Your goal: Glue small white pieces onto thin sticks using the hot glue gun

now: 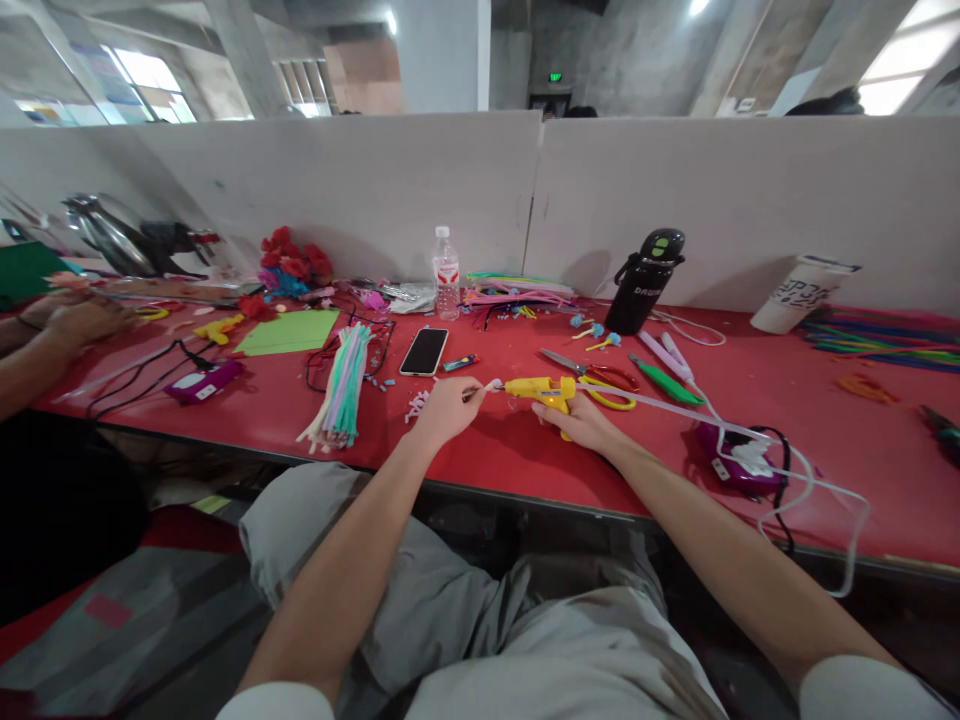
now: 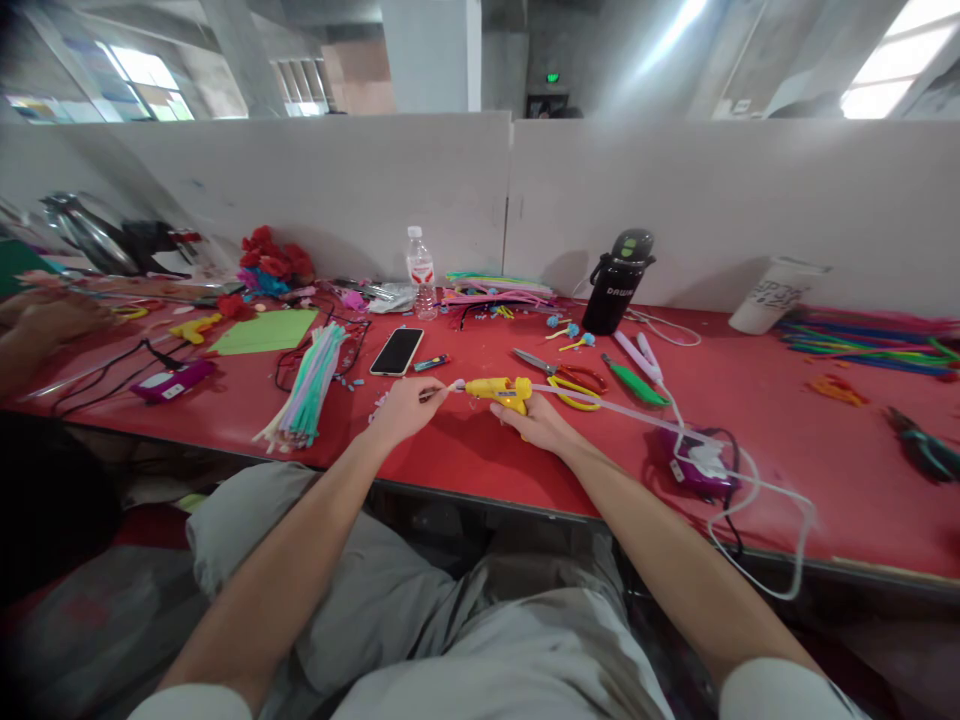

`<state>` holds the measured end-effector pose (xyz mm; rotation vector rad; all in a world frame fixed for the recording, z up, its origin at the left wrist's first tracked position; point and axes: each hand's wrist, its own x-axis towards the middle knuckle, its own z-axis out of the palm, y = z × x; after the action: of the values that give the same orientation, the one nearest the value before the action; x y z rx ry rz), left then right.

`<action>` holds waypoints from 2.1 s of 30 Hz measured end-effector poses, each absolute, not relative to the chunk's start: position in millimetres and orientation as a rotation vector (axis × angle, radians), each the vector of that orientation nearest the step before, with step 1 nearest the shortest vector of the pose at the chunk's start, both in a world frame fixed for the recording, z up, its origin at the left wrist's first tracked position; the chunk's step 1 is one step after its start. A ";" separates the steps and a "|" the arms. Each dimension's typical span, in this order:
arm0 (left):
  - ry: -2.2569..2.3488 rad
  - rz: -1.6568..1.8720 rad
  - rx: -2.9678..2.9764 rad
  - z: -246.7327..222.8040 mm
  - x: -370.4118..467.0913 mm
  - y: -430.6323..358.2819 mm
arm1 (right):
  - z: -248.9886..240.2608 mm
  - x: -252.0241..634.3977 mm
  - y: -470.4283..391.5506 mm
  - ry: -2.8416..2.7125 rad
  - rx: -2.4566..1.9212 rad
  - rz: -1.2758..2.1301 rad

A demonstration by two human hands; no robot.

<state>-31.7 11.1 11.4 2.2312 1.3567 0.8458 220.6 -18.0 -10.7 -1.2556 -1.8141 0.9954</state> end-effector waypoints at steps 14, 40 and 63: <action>1.398 0.853 2.211 13.4 -31.2 9.8 | -15.6 218.8 -16.6 -1.792 -1.273 1.015; 1.386 0.842 2.218 10.8 -31.1 10.2 | -17.7 220.4 -15.5 -1.814 -1.242 1.025; 1.360 0.966 2.113 17.6 -38.5 12.9 | -18.6 236.7 -7.8 -1.863 -1.288 0.675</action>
<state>-38.5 12.9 17.6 2.1128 1.3604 0.9663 236.7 -7.8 -18.6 -1.2880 -1.8635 0.6752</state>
